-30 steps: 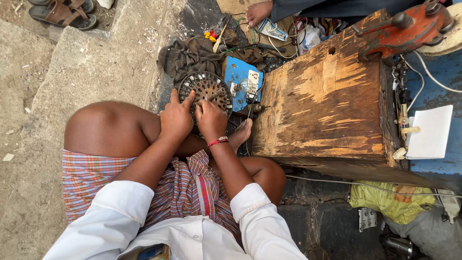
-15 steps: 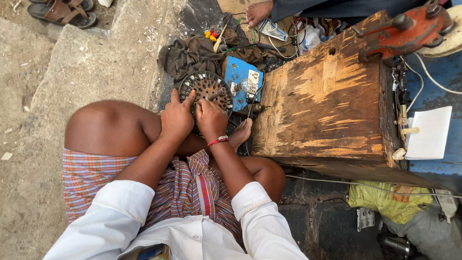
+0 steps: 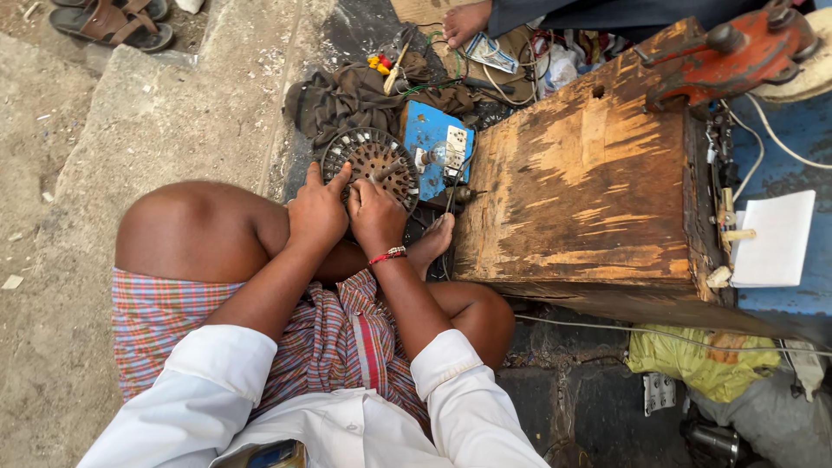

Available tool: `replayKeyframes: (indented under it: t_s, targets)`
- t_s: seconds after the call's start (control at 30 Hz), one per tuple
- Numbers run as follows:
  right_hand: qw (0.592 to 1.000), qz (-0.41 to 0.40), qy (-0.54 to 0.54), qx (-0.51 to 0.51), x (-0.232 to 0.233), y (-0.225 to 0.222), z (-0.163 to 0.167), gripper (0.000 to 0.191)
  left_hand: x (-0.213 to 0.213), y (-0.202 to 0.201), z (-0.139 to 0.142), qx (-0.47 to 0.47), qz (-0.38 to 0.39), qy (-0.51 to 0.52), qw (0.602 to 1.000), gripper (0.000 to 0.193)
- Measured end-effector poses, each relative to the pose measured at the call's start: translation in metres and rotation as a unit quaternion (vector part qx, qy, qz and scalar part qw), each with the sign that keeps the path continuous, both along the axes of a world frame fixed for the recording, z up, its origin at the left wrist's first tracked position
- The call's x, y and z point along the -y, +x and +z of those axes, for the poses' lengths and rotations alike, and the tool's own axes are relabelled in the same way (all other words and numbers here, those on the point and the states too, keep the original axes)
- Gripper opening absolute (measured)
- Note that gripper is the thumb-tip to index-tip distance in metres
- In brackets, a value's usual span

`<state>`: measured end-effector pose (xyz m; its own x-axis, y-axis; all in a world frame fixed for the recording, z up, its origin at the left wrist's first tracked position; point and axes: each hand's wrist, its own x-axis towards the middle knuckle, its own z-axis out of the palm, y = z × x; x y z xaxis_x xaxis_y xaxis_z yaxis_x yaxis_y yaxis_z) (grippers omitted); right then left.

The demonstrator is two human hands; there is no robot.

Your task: The person sits on the ground and works on a circular motor rotor, pressing and fitting material into the slots around its rim one slot at a time, turning the rotor as they go. They occasionally hold small pieces in both hands before fitting them into the slots.

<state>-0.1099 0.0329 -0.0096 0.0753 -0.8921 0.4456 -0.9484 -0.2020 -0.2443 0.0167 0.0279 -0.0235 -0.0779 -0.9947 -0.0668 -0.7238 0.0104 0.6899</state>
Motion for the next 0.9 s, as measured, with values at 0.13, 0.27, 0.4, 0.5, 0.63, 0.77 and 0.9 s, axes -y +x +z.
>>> replayKeyframes:
  t_s: [0.13, 0.27, 0.4, 0.5, 0.63, 0.77, 0.9]
  targets:
    - [0.997, -0.058, 0.051, 0.015, 0.002, 0.001, 0.000, 0.010, 0.000, 0.001, 0.000, 0.011, 0.004, -0.003, 1.000, 0.058]
    - [1.000, -0.022, 0.017, 0.002, 0.001, 0.004, 0.000, 0.010, 0.000, 0.001, 0.002, -0.017, 0.008, 0.003, 1.000, 0.052]
    - [0.999, -0.052, 0.012, 0.009, 0.002, 0.005, 0.001, 0.011, -0.001, 0.001, 0.002, 0.004, 0.008, 0.002, 1.000, 0.057]
    - [1.000, -0.026, 0.016, -0.005, 0.002, 0.002, 0.002, 0.009, -0.002, 0.001, 0.001, -0.012, 0.008, -0.020, 1.000, 0.053]
    - [0.999, -0.030, 0.019, -0.001, 0.001, -0.001, 0.004, 0.010, -0.002, 0.001, 0.001, -0.004, 0.007, -0.024, 1.000, 0.060]
    - [1.000, -0.006, -0.005, 0.011, -0.002, -0.002, 0.004, 0.008, -0.002, 0.001, 0.004, -0.006, 0.001, 0.002, 1.000, 0.055]
    - [0.996, -0.056, 0.063, 0.009, -0.001, -0.007, 0.012, 0.008, -0.001, 0.002, 0.005, 0.008, 0.002, -0.008, 1.000, 0.062]
